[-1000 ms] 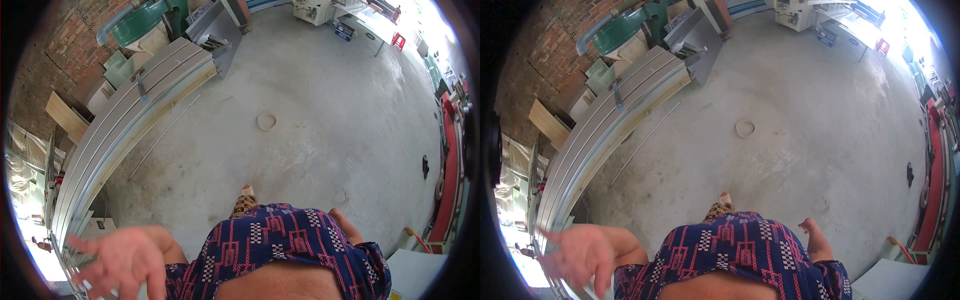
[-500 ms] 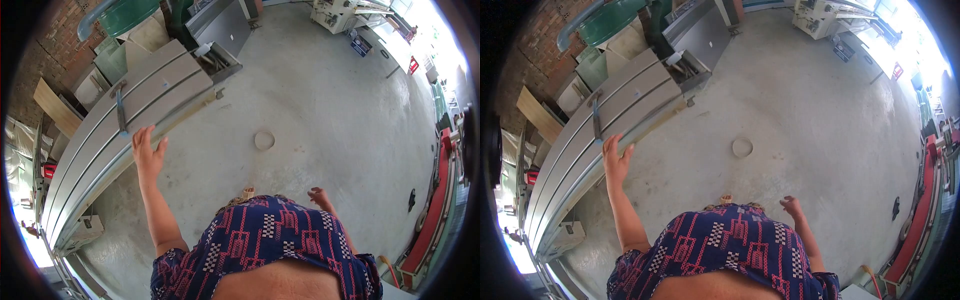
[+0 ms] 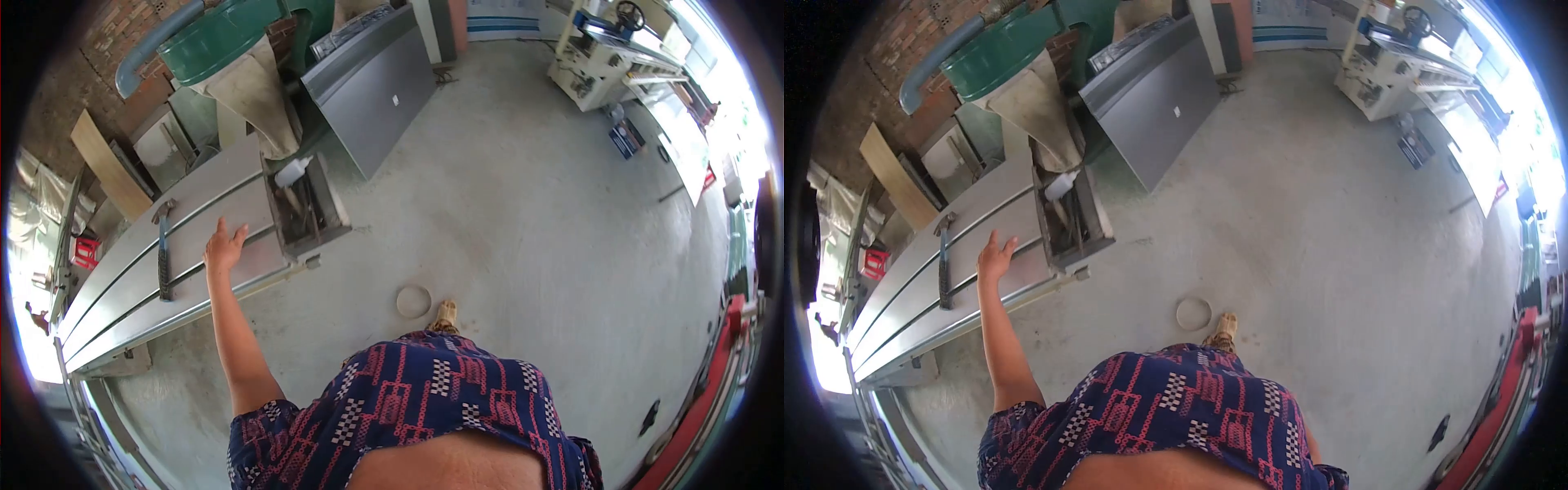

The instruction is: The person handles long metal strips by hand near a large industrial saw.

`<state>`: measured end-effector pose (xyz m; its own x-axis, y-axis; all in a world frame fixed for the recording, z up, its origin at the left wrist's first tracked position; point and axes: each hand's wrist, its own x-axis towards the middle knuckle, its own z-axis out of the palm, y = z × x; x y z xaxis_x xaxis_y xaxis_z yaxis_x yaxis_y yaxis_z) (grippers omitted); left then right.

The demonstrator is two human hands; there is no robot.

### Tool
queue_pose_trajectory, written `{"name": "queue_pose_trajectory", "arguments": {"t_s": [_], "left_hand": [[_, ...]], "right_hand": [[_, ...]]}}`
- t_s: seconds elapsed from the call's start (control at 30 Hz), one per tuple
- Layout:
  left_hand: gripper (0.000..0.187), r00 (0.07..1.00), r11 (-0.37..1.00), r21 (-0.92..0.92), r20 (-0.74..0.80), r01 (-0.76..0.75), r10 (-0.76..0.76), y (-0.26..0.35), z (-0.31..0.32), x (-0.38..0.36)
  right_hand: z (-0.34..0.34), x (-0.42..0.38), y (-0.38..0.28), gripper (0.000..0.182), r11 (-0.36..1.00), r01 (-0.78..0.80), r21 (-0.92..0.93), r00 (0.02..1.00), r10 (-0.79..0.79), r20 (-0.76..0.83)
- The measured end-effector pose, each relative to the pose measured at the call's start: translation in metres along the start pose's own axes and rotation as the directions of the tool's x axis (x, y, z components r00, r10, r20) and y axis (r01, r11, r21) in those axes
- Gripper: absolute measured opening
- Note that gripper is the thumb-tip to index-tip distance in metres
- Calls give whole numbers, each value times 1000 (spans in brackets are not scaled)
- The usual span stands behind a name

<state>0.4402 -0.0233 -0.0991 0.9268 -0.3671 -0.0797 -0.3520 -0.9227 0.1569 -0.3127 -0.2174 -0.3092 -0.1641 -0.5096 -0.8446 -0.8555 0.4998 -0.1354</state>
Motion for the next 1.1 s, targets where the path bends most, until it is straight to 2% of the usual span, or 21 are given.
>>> {"name": "queue_pose_trajectory", "arguments": {"t_s": [0.03, 0.1, 0.13, 0.23, 0.3, 0.43, 0.53, 0.57, 0.6, 0.63, 0.7, 0.73, 0.83, 0.93, 0.97, 1.03, 1.07, 1.1], "left_hand": [[69, 999, 1000, -4, -47, 2, -2, -16, 0, 0], [64, 994, 998, 60, 105, 20, -26, -42, -19, 15], [63, 982, 996, 87, 180, 36, -51, -52, -25, 11], [62, 980, 998, 52, 197, 20, -30, -73, -31, -11], [61, 986, 1000, -14, 165, 27, -25, -89, -23, -23], [54, 997, 984, -163, 5, 79, -79, -125, -18, -48], [50, 996, 971, -222, -4, 91, -95, -149, -45, -92], [48, 993, 968, -242, -78, 67, -88, -163, -44, -104], [46, 983, 964, -260, -156, 54, -97, -172, -41, -123], [45, 970, 958, -282, -216, 44, -108, -183, -41, -138], [42, 978, 910, -397, -112, 121, -179, -200, -61, -159], [41, 987, 875, -476, -77, 90, -143, -188, -49, -134], [40, 985, 860, -490, -17, 141, -172, -212, -52, -138], [52, 977, 887, -434, -66, 154, -202, -204, -62, -166], [59, 983, 901, -423, -102, 94, -150, -170, -50, -145], [70, 979, 932, -324, -59, 165, -194, -170, -51, -146], [77, 974, 942, -259, -23, 213, -226, -162, -51, -141], [84, 964, 926, -267, 64, 267, -259, -162, -61, -134]], "right_hand": [[-3, 3, 4, 32, 998, -41, 54, 999, 42, -18], [-18, 0, -3, 30, 992, -70, 107, 996, 76, -48], [-29, 2, -8, 29, 993, -58, 99, 996, 63, -55], [-71, -5, -59, 28, 999, 46, -21, 996, -48, -79], [-95, -11, -100, 29, 987, 126, -102, 984, -137, -110], [-86, -15, -166, 32, 960, 280, 4, 945, -275, -178], [-54, -24, -195, 36, 907, 347, 237, 925, -373, 71], [-49, -26, -197, 34, 898, 363, 248, 909, -400, 119], [-50, -26, -201, 33, 901, 392, 184, 896, -420, 147], [-46, -35, -198, 31, 904, 427, 20, 896, -426, 126], [-41, -51, -192, 28, 860, 442, -257, 897, -433, 94], [-48, -49, -186, 27, 831, 438, -343, 893, -445, 63], [-67, -50, -180, 23, 713, 427, -556, 875, -481, 54], [-112, -18, -169, 19, 486, 464, -741, 794, -598, 105], [-136, 9, -165, 18, 368, 466, -805, 744, -655, 131], [-175, 47, -178, 16, 224, 450, -864, 667, -728, 159], [-194, 68, -192, 15, 205, 452, -868, 644, -749, 158], [-183, 25, -242, 17, 436, 483, -759, 721, -690, 62]]}}
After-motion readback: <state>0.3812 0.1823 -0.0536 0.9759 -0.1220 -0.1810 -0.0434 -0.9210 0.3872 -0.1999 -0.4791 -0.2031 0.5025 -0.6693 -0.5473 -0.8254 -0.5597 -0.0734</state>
